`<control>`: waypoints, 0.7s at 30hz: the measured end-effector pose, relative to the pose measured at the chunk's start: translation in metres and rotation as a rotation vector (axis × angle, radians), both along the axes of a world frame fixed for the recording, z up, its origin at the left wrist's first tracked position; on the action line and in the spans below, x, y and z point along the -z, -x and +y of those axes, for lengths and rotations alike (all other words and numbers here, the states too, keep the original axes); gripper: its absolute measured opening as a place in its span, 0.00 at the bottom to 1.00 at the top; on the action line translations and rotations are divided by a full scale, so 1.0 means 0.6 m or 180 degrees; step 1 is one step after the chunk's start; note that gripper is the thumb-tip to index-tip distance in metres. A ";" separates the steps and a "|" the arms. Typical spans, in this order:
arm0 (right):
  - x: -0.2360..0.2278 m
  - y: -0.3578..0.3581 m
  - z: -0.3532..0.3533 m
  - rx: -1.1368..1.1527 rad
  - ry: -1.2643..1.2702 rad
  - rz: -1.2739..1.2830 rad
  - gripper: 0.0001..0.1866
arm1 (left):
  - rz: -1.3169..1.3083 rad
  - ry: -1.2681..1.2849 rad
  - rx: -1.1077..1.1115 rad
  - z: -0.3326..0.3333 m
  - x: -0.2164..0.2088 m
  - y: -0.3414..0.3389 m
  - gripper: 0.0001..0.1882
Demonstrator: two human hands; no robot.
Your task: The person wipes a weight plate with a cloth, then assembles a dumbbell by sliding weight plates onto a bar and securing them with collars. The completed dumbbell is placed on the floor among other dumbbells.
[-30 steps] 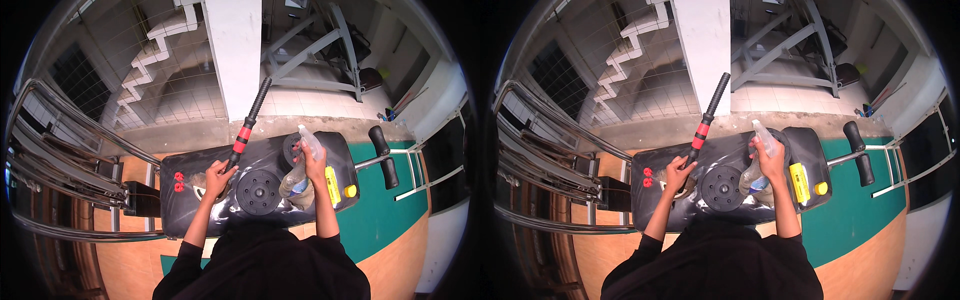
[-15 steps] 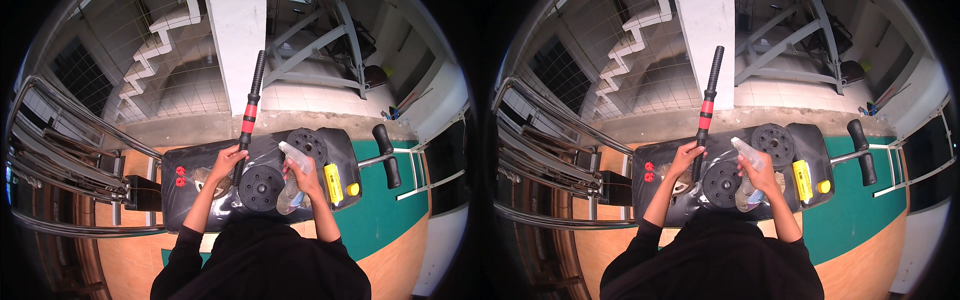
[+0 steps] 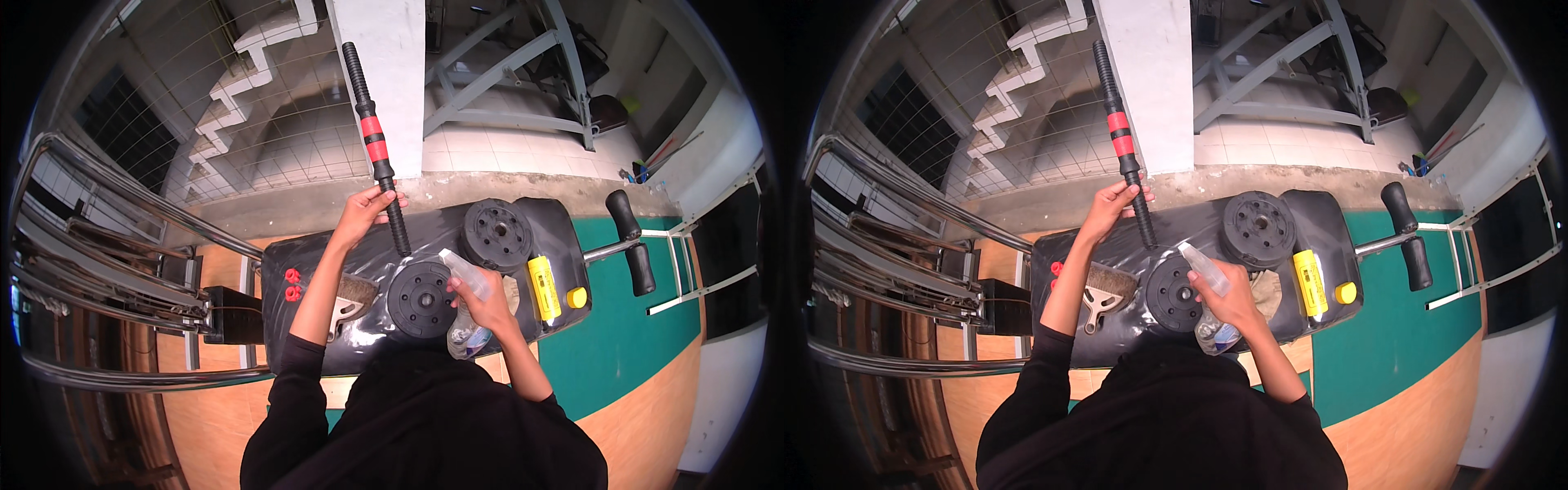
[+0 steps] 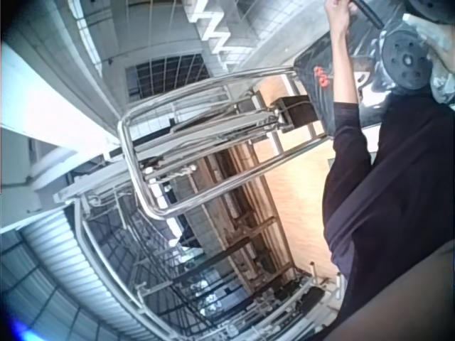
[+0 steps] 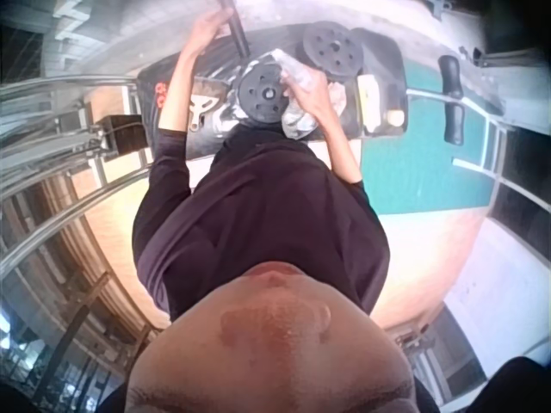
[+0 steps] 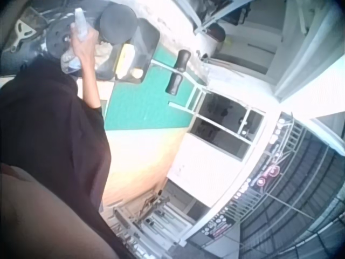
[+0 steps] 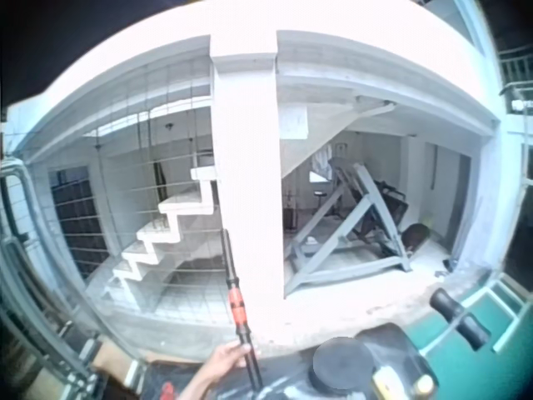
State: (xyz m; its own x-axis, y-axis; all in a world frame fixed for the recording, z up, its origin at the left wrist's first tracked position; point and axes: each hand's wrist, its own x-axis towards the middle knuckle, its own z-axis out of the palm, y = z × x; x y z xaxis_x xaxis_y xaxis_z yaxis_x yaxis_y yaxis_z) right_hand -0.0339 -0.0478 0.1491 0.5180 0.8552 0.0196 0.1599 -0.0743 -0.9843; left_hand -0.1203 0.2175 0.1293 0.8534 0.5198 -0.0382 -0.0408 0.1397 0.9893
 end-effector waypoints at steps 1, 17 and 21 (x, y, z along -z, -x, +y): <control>0.004 -0.001 0.000 0.0033 -0.0039 -0.0012 0.13 | -0.0025 0.0004 -0.0024 -0.001 0.000 -0.001 0.24; -0.001 0.004 0.004 0.0375 -0.0027 -0.0765 0.13 | 0.0051 -0.1550 -0.1526 -0.124 0.086 0.037 0.12; -0.002 -0.008 0.004 0.0833 -0.0137 -0.0621 0.11 | -0.0172 -0.2337 -0.1388 -0.161 0.105 0.062 0.14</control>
State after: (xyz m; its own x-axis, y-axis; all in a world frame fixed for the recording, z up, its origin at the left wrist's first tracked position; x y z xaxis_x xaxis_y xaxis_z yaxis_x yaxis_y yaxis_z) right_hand -0.0290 -0.0452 0.1500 0.7029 0.6898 0.1734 0.3269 -0.0968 -0.9401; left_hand -0.1574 0.1211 0.0663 0.5622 0.6792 0.4718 0.0082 -0.5751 0.8181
